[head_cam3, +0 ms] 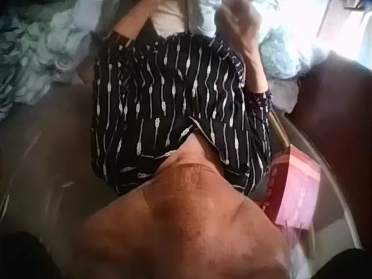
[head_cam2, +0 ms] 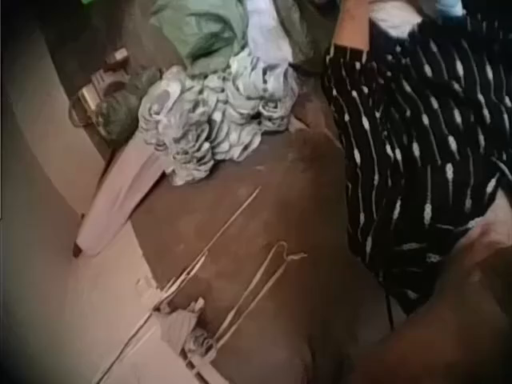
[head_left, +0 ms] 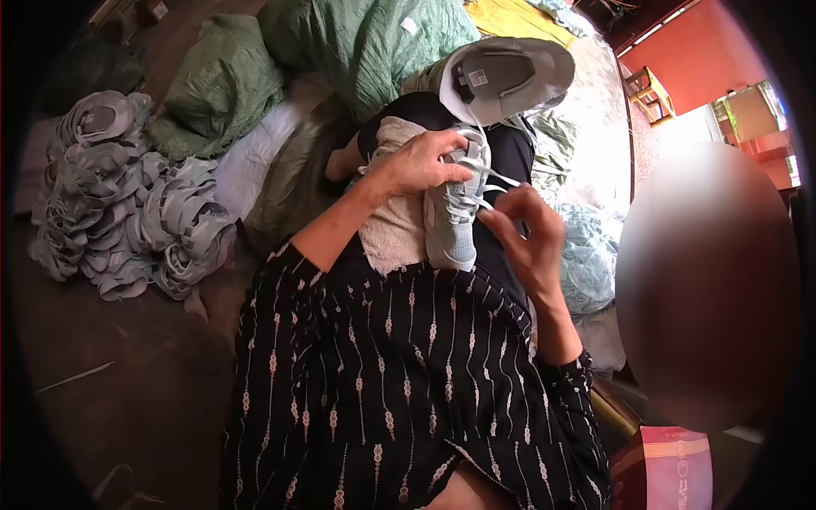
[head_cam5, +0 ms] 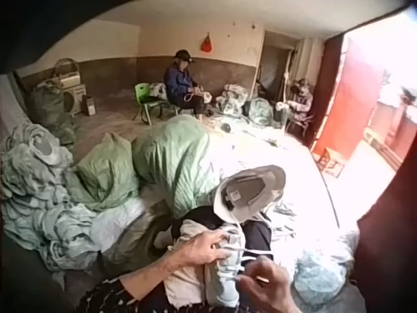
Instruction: The person is lacing several pairs of white shoes and then putting them into a large bag.
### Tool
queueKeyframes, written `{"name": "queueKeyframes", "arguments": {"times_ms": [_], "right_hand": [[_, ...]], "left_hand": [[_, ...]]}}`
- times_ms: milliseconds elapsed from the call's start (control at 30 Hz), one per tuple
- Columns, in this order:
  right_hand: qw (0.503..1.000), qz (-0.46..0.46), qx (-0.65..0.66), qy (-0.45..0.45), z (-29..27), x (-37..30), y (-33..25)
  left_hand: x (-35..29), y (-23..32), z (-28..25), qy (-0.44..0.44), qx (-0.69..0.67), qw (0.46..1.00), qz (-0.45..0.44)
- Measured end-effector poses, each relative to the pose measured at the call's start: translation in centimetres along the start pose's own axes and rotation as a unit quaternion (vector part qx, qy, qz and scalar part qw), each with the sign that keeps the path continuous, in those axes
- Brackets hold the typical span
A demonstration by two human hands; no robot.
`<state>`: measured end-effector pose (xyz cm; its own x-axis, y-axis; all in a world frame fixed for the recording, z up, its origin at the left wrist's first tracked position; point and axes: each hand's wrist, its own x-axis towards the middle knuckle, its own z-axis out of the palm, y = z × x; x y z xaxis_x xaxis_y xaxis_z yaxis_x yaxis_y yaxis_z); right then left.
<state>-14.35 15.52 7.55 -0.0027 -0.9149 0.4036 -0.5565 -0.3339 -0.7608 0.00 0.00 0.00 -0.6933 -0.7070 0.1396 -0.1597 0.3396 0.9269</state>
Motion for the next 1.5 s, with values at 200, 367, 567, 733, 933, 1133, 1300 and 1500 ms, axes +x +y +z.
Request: {"name": "queueKeyframes", "arguments": {"times_ms": [200,367,567,733,933,1133,1300,1500], "right_hand": [[0.963,-0.035,-0.263,0.043,4.6,0.1,4.1],[0.918,-0.100,-0.383,-0.008,4.5,0.3,3.6],[0.881,-0.137,-0.451,-0.039,5.0,1.1,3.3],[0.980,-0.111,-0.143,0.080,5.1,1.3,0.1],[0.945,-0.273,-0.016,-0.178,7.9,-1.0,-4.7],[0.982,0.159,0.060,0.079,0.5,-1.9,4.9],[0.976,0.199,0.068,0.056,-0.5,-2.6,6.6],[0.987,0.126,0.081,0.050,0.5,-0.4,7.1]], "left_hand": [[1.8,-0.4,-0.7,-0.152,-0.073,0.985,-0.048],[1.4,0.2,-0.4,-0.152,-0.193,0.966,-0.080],[0.2,-0.2,-0.1,-0.094,-0.187,0.976,-0.055],[-5.2,1.9,0.9,0.096,0.123,0.970,0.188],[-7.8,2.5,-1.7,0.238,0.171,0.938,0.185],[-13.1,-6.8,-14.5,0.360,0.079,0.924,-0.103],[-10.5,-7.5,-13.6,0.224,-0.018,0.943,-0.246],[-7.3,-2.5,-8.0,0.160,0.328,0.930,-0.032]]}}
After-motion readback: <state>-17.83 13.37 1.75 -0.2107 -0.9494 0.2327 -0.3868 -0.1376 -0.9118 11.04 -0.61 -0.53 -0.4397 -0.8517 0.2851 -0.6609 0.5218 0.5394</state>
